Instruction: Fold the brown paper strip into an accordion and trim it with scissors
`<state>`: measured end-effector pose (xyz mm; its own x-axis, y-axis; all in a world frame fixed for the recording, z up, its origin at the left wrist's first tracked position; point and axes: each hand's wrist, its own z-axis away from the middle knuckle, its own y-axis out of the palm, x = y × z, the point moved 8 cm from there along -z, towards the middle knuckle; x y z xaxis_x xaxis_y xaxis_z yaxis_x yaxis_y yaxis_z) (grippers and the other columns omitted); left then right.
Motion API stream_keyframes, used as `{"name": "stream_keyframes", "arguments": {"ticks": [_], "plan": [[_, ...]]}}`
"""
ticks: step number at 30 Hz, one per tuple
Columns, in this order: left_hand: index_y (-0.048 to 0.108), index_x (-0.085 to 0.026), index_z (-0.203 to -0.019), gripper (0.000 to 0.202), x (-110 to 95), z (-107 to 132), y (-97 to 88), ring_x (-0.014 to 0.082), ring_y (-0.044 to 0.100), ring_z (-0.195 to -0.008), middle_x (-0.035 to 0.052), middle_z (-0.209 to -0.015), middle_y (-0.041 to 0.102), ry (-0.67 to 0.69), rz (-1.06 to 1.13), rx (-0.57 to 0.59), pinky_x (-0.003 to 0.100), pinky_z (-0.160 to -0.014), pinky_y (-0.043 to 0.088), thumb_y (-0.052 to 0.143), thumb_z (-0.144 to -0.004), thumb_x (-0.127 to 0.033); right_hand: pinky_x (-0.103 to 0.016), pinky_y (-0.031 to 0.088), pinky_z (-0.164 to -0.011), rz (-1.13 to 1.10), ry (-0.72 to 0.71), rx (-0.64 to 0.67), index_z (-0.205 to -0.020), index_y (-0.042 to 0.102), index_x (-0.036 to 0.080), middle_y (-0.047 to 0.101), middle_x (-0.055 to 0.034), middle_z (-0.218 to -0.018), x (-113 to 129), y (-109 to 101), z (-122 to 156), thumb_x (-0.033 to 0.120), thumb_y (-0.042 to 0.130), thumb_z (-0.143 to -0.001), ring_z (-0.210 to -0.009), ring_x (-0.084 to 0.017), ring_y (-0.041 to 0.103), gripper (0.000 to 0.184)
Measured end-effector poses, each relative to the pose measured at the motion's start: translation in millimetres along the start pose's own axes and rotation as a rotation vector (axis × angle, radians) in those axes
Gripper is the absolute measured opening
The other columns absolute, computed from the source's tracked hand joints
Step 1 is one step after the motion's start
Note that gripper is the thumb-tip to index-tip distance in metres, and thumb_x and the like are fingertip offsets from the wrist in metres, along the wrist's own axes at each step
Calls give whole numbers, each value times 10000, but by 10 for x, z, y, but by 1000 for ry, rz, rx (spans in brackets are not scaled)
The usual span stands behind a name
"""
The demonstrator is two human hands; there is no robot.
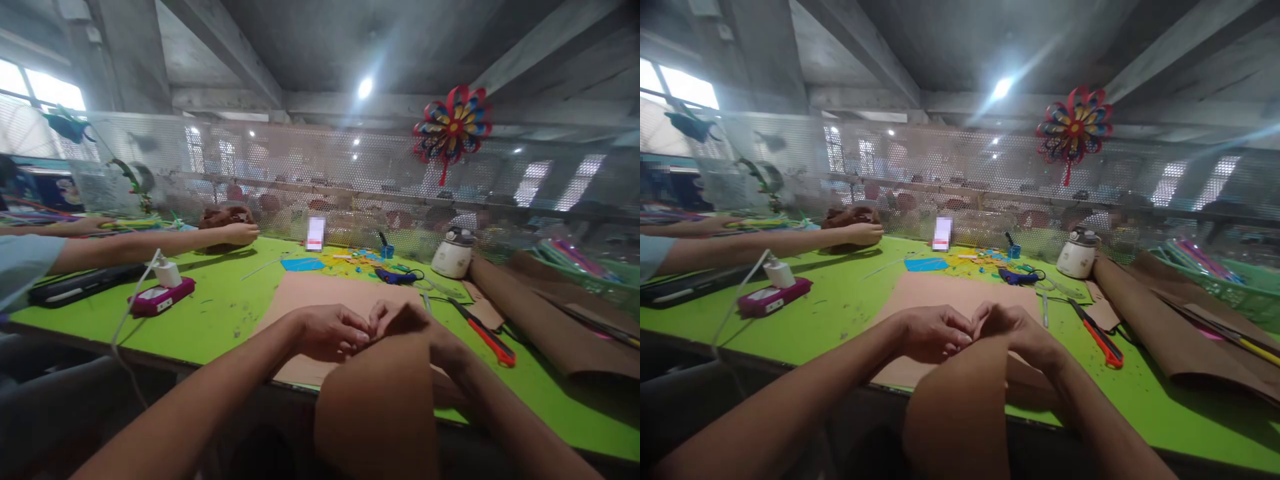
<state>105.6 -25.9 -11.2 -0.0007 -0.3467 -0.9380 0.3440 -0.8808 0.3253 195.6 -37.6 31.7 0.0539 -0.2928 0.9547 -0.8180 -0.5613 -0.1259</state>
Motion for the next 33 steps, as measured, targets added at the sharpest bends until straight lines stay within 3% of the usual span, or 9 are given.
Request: {"name": "stream_keyframes", "arguments": {"ticks": [3, 5, 8, 10, 14, 18, 20, 25, 33], "plan": [[632, -109, -883, 252, -36, -25, -56, 99, 521, -590, 38, -705, 592, 6, -14, -51, 283, -656, 394, 710, -701, -264, -258, 442, -633, 0, 66, -88, -798, 678, 125, 610, -39, -736, -131, -112, 30, 375, 691, -724, -657, -134, 549, 261], [626, -119, -883, 253, -113, -18, -176, 112, 543, -627, 47, -732, 605, 60, -28, -171, 284, -672, 398, 701, -707, -285, -226, 396, -576, 68, 137, -103, -806, 676, 117, 594, -26, -690, -199, -155, 43, 417, 650, -754, -609, -114, 511, 306], [620, -133, -862, 265, -235, 51, -375, 91, 504, -618, 33, -753, 591, 160, -51, -387, 251, -629, 386, 675, -726, -354, -207, 322, -533, 269, 222, -10, -770, 655, 112, 544, 0, -648, -253, -145, 4, 455, 589, -790, -573, -92, 440, 350], [622, -133, -868, 324, -274, 91, -441, 85, 485, -622, 39, -785, 586, 201, -74, -458, 235, -608, 373, 643, -740, -430, -208, 294, -525, 425, 239, 60, -734, 628, 113, 499, 17, -617, -265, -142, -66, 452, 550, -810, -563, -88, 397, 356], [647, -104, -806, 388, -280, 53, -478, 90, 455, -578, 30, -692, 561, 187, -370, -463, 232, -562, 346, 612, -738, -484, -217, 290, -519, 712, 273, 110, -719, 608, 113, 473, 23, -588, -291, -194, -238, 382, 503, -827, -556, -95, 383, 308], [690, -100, -784, 223, -324, -44, -506, 122, 497, -627, 28, -677, 609, 161, -953, -458, 236, -588, 356, 614, -725, -301, -233, 349, -563, 902, 238, 114, -743, 635, 112, 567, -18, -646, -315, -185, -327, 305, 487, -814, -610, -128, 472, 253], [700, -108, -821, 198, -344, -69, -513, 129, 520, -654, 29, -716, 636, 160, -1120, -463, 229, -598, 366, 594, -724, -245, -241, 379, -594, 926, 193, 62, -772, 650, 117, 613, -43, -710, -346, -185, -321, 294, 495, -808, -656, -147, 515, 238], [704, -114, -824, 189, -350, -71, -508, 130, 534, -642, 37, -721, 643, 139, -1267, -482, 219, -580, 375, 584, -737, -233, -237, 403, -593, 859, 109, -121, -778, 670, 136, 622, -47, -733, -419, -246, -234, 315, 555, -795, -664, -147, 543, 214], [684, -136, -827, 149, -363, -93, -447, 127, 527, -686, 32, -751, 611, 224, -1424, -439, 208, -602, 373, 594, -760, -234, -235, 396, -586, 890, -31, -111, -685, 680, 137, 570, -43, -676, -372, -243, -215, 319, 581, -802, -627, -127, 517, 238]]}}
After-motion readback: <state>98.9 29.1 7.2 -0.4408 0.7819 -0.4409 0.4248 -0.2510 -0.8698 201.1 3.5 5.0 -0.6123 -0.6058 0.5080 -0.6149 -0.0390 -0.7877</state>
